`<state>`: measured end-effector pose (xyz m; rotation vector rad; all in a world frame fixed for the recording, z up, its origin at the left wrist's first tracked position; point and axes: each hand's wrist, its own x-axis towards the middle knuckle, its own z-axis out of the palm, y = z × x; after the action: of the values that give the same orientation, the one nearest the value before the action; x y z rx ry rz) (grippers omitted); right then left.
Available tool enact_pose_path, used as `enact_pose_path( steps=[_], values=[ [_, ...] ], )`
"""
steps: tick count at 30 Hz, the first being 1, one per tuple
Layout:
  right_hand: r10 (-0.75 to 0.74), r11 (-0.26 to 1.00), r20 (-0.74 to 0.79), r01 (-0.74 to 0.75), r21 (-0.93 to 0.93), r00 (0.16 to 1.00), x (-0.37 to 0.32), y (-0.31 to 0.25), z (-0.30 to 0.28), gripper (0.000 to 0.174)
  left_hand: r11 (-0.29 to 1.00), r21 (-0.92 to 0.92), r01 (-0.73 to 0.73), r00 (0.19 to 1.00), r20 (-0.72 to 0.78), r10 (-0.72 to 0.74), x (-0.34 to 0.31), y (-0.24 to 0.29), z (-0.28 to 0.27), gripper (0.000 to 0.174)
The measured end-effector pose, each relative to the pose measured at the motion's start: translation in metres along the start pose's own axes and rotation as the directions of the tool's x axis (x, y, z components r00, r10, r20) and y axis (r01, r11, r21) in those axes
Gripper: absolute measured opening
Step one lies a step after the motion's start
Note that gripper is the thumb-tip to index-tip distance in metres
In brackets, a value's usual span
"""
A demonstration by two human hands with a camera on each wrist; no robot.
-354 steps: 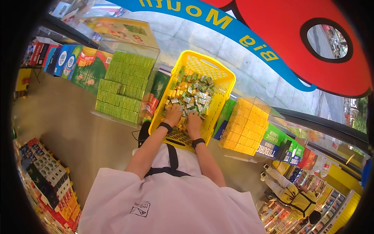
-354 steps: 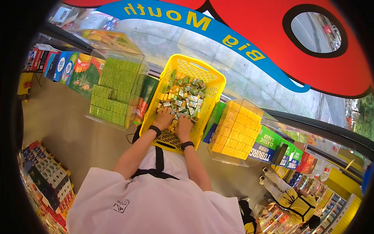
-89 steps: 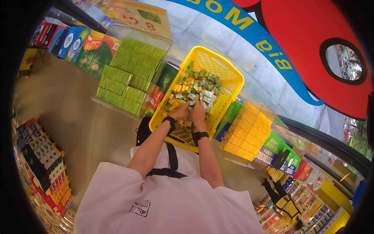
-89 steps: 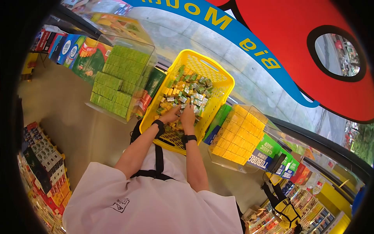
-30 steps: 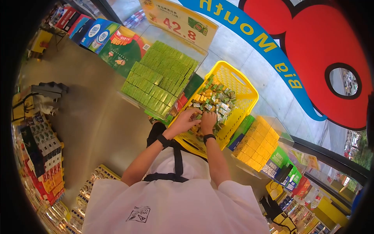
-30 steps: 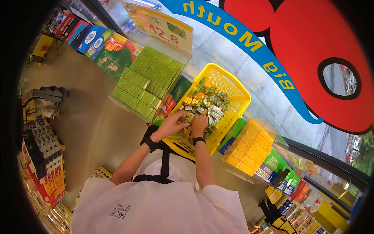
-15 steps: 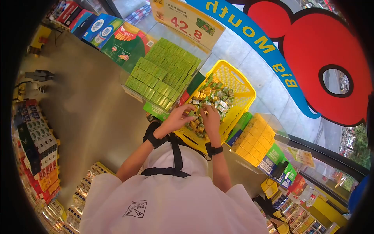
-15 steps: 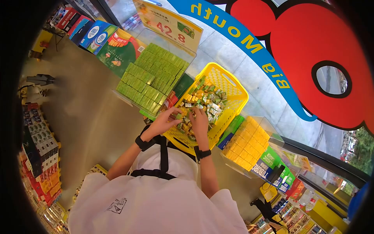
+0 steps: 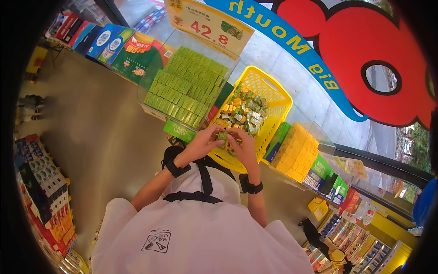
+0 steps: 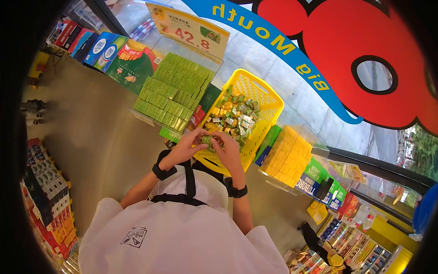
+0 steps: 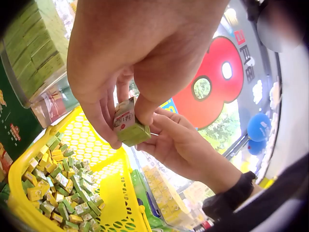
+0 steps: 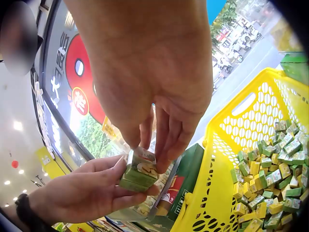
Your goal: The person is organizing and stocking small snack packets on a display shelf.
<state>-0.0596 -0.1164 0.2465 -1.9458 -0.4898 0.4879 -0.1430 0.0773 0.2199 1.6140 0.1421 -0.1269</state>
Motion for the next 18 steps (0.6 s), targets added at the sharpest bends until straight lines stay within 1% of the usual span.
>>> enact_pose_path(
  steps=[2,4,6,7,8,9,11,12,13,14,15,16,18],
  values=[
    [0.005,1.000,0.003,-0.005,-0.001,1.000,-0.001,-0.006,0.000,0.019,0.999,-0.035,-0.004,0.999,0.036,0.006,-0.002,0.012,-0.006,0.041],
    [0.007,1.000,0.008,-0.007,-0.006,1.000,0.000,-0.015,-0.002,0.017,1.000,-0.028,-0.003,1.000,0.029,0.003,-0.006,0.021,-0.010,0.040],
    [-0.069,0.996,-0.005,0.070,0.050,0.998,0.001,-0.029,0.000,0.017,1.000,-0.018,0.006,1.000,0.014,-0.006,-0.015,0.033,-0.016,0.040],
    [-0.070,0.996,-0.005,0.071,0.049,0.998,0.003,-0.038,0.000,0.017,0.998,-0.058,-0.018,1.000,-0.018,0.017,-0.020,0.042,-0.020,0.040],
    [-0.122,0.991,-0.003,0.122,0.048,0.993,0.004,-0.049,0.000,0.018,0.994,-0.097,-0.042,0.998,-0.051,0.038,-0.025,0.050,-0.024,0.040],
    [-0.175,0.983,-0.001,0.175,0.047,0.985,0.007,-0.062,0.001,0.019,0.994,-0.094,-0.046,0.998,-0.051,0.041,-0.031,0.057,-0.030,0.040],
    [-0.209,0.978,-0.002,0.209,0.012,0.978,0.012,-0.090,0.008,0.019,0.982,-0.189,-0.006,0.994,-0.110,-0.015,-0.037,0.067,-0.042,0.040],
    [-0.241,0.970,0.001,0.240,-0.020,0.971,0.015,-0.101,0.014,0.019,0.983,-0.184,-0.011,0.993,-0.115,-0.010,-0.037,0.064,-0.049,0.040],
    [-0.245,0.969,0.001,0.245,-0.014,0.970,0.019,-0.108,0.020,0.019,0.972,-0.236,-0.012,0.990,-0.140,-0.021,-0.039,0.059,-0.056,0.041],
    [-0.269,0.961,0.027,0.270,-0.055,0.963,0.021,-0.113,0.026,0.023,0.957,-0.289,-0.011,0.986,-0.161,-0.037,-0.042,0.056,-0.065,0.042],
    [-0.294,0.949,0.056,0.298,-0.100,0.954,0.025,-0.122,0.031,0.027,0.958,-0.286,-0.013,0.986,-0.165,-0.036,-0.043,0.056,-0.075,0.042],
    [-0.297,0.948,0.060,0.301,-0.099,0.953,0.028,-0.132,0.035,0.027,0.959,-0.283,0.005,0.984,-0.169,-0.055,-0.043,0.056,-0.085,0.042],
    [-0.271,0.930,0.222,0.314,-0.190,0.937,0.033,-0.153,0.042,0.042,0.958,-0.287,0.022,0.981,-0.179,-0.076,-0.044,0.057,-0.103,0.043]
  ],
)
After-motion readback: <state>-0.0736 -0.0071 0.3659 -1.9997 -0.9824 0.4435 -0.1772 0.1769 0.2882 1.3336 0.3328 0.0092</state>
